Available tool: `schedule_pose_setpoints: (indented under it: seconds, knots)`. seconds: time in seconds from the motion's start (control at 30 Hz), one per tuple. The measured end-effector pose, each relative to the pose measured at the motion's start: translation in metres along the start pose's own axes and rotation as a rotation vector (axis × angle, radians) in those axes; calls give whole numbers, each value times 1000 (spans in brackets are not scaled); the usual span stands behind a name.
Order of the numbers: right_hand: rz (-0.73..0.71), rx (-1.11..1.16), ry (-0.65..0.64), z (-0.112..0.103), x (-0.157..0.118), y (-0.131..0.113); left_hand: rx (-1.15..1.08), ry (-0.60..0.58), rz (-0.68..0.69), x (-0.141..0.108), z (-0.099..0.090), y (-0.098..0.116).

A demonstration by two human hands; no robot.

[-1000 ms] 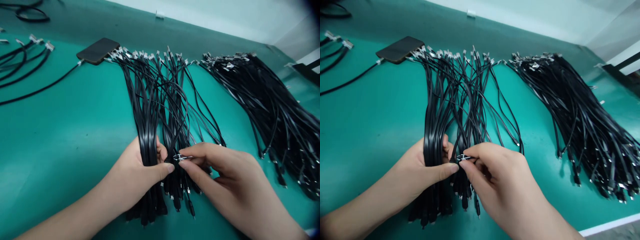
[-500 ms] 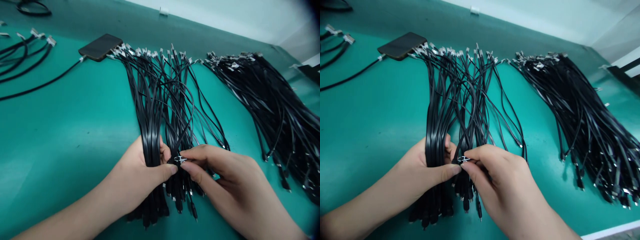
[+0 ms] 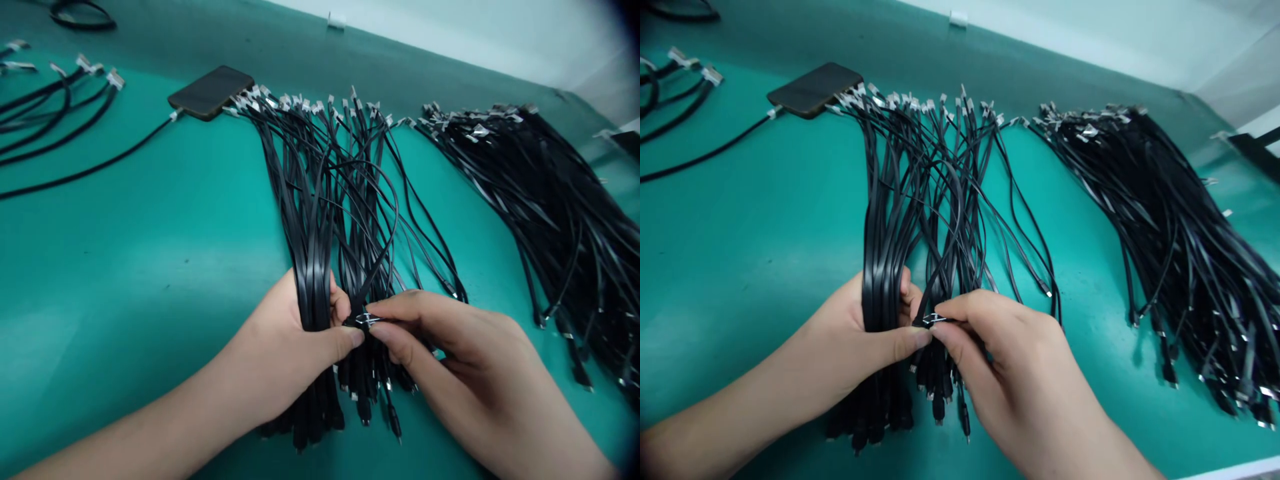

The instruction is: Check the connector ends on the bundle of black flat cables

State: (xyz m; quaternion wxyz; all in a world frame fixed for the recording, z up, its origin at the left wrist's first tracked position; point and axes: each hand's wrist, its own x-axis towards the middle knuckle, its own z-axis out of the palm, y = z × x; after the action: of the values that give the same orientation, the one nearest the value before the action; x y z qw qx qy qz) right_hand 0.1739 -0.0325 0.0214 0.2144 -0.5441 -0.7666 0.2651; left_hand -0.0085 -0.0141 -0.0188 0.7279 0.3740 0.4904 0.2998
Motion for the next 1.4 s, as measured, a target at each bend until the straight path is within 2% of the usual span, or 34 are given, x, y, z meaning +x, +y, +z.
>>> schedule_pose_setpoints:
  seconds: [0.1, 0.17, 0.3, 0.4, 0.47, 0.57, 0.7, 0.87, 1.07, 1.2, 1.4]
  knots:
    - [-11, -29, -6, -1, 0, -1, -2, 0, -17, 1, 0, 2]
    - [4, -53, 35, -2, -2, 1, 0, -4, -13, 2, 0, 4]
    - [64, -48, 297, -8, -7, 5, 25, -75, 50, 1, -3, 6]
    - [58, 62, 388, -8, -10, 5, -28, -96, 69, 1, -5, 6]
    - [20, 156, 339, -5, -11, 4, -73, -87, 47, 2, -5, 6]
    - [-40, 274, 141, 0, -11, 1, -77, -84, 41, 3, -5, 6]
    - [13, 213, -109, 6, -6, 0, -127, -49, 53, 3, -4, 7]
    - [99, 207, -256, 5, -1, 0, -158, -8, 55, 2, -4, 5]
    - [116, 273, -447, 3, -4, -7, -188, -55, 118, 3, -7, -1]
    - [129, 303, -400, 6, -4, -7, -206, -67, 112, 3, -8, 0]
    - [137, 344, -82, 5, 0, 5, -408, -150, -16, 0, -10, 9]
